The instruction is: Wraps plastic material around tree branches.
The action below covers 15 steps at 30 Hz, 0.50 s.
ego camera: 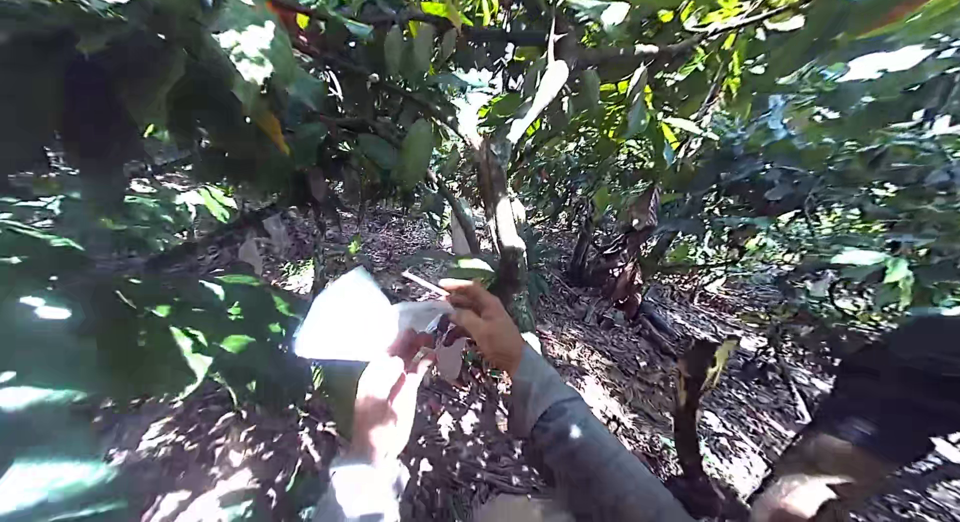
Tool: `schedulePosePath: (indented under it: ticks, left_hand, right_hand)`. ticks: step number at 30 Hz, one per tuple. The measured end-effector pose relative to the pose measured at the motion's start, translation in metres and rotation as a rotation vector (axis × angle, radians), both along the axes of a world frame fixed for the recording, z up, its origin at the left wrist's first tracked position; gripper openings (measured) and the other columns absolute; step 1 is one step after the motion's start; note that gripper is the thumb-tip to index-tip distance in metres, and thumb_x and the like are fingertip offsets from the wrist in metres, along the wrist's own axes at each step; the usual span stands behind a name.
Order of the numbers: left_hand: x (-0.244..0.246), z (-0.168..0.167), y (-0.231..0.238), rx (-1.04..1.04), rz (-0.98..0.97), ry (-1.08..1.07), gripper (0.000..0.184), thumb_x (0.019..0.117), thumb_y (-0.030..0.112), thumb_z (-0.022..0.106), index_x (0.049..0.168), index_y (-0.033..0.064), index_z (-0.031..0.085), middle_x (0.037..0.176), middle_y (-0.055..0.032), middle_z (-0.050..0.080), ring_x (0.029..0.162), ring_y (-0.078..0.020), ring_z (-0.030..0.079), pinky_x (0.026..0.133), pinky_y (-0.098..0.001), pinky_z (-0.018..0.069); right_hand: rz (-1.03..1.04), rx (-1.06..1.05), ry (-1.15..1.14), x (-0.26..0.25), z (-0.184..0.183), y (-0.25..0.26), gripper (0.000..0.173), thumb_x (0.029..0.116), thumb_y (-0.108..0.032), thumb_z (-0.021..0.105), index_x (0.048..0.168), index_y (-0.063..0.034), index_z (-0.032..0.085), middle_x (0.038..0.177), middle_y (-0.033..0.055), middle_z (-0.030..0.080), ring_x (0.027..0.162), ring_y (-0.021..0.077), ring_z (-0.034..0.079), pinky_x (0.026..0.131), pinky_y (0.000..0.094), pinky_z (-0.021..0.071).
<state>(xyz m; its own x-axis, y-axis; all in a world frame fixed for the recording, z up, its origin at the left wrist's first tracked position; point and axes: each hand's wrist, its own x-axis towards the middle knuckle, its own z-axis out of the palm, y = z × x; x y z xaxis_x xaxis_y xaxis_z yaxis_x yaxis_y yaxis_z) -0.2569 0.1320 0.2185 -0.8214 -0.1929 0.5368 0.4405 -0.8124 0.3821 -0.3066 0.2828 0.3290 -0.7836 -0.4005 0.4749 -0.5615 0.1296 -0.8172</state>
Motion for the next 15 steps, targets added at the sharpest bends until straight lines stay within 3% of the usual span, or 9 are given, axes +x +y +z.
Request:
schedulePosePath:
  ticks: [2, 5, 6, 8, 11, 13, 15]
  left_hand:
    - [-0.003, -0.001, 0.000, 0.012, -0.007, 0.006, 0.033, 0.0956, 0.012, 0.048, 0.123, -0.0010, 0.062, 0.126, -0.0155, 0.068, 0.120, -0.0254, 0.065, 0.104, -0.0430, 0.0529]
    - [-0.002, -0.002, 0.005, -0.067, 0.010, -0.040, 0.037, 0.0954, 0.011, 0.046, 0.125, -0.0068, 0.058, 0.130, -0.0191, 0.066, 0.125, -0.0258, 0.063, 0.106, -0.0412, 0.0516]
    - [-0.001, -0.002, 0.007, -0.108, 0.004, -0.061, 0.037, 0.0959, 0.012, 0.047, 0.127, -0.0070, 0.057, 0.131, -0.0191, 0.066, 0.125, -0.0255, 0.063, 0.105, -0.0406, 0.0525]
    - [0.000, 0.001, 0.008, -0.176, -0.016, -0.100, 0.037, 0.0976, 0.010, 0.047, 0.128, -0.0077, 0.055, 0.132, -0.0196, 0.065, 0.123, -0.0268, 0.064, 0.102, -0.0419, 0.0544]
    - [-0.002, -0.001, 0.006, -0.218, -0.036, -0.107, 0.047, 0.0981, 0.013, 0.043, 0.141, -0.0066, 0.047, 0.142, -0.0196, 0.058, 0.128, -0.0290, 0.060, 0.102, -0.0451, 0.0544]
    - [-0.003, -0.006, 0.006, -0.140, -0.060, -0.064, 0.047, 0.0978, 0.017, 0.048, 0.139, -0.0046, 0.050, 0.143, -0.0192, 0.058, 0.131, -0.0296, 0.058, 0.104, -0.0465, 0.0526]
    - [-0.002, -0.007, 0.004, 0.000, -0.125, -0.021, 0.039, 0.0960, 0.022, 0.059, 0.130, 0.0026, 0.062, 0.135, -0.0155, 0.065, 0.125, -0.0276, 0.064, 0.100, -0.0449, 0.0560]
  right_hand:
    - [0.069, 0.116, 0.006, -0.003, -0.005, -0.003, 0.058, 0.0873, -0.029, 0.074, 0.131, 0.0034, 0.055, 0.108, 0.0097, 0.069, 0.091, 0.0154, 0.069, 0.079, 0.0346, 0.0608]
    - [-0.005, 0.109, 0.103, -0.004, -0.013, -0.013, 0.018, 0.0955, -0.014, 0.070, 0.104, 0.0023, 0.071, 0.088, 0.0055, 0.072, 0.077, 0.0092, 0.068, 0.074, 0.0290, 0.0592]
    - [-0.030, 0.117, 0.134, -0.005, -0.015, -0.013, 0.014, 0.0981, -0.011, 0.066, 0.099, 0.0015, 0.072, 0.083, 0.0045, 0.071, 0.074, 0.0080, 0.067, 0.073, 0.0281, 0.0590]
    - [-0.057, 0.198, 0.189, -0.008, -0.016, -0.009, 0.018, 0.1012, -0.008, 0.058, 0.103, 0.0013, 0.074, 0.088, 0.0062, 0.072, 0.077, 0.0087, 0.067, 0.076, 0.0298, 0.0580]
    - [-0.090, 0.313, 0.208, -0.006, -0.014, -0.007, 0.028, 0.1029, -0.006, 0.050, 0.120, 0.0016, 0.071, 0.100, 0.0115, 0.074, 0.084, 0.0133, 0.068, 0.080, 0.0340, 0.0582]
    - [-0.130, 0.305, 0.157, -0.004, -0.012, -0.009, 0.032, 0.1040, -0.008, 0.050, 0.131, 0.0011, 0.065, 0.092, 0.0120, 0.071, 0.075, 0.0149, 0.066, 0.074, 0.0337, 0.0576]
    - [-0.179, 0.302, 0.071, -0.003, -0.008, -0.010, 0.027, 0.1059, -0.010, 0.050, 0.125, 0.0017, 0.064, 0.081, 0.0099, 0.068, 0.068, 0.0149, 0.065, 0.069, 0.0328, 0.0575]
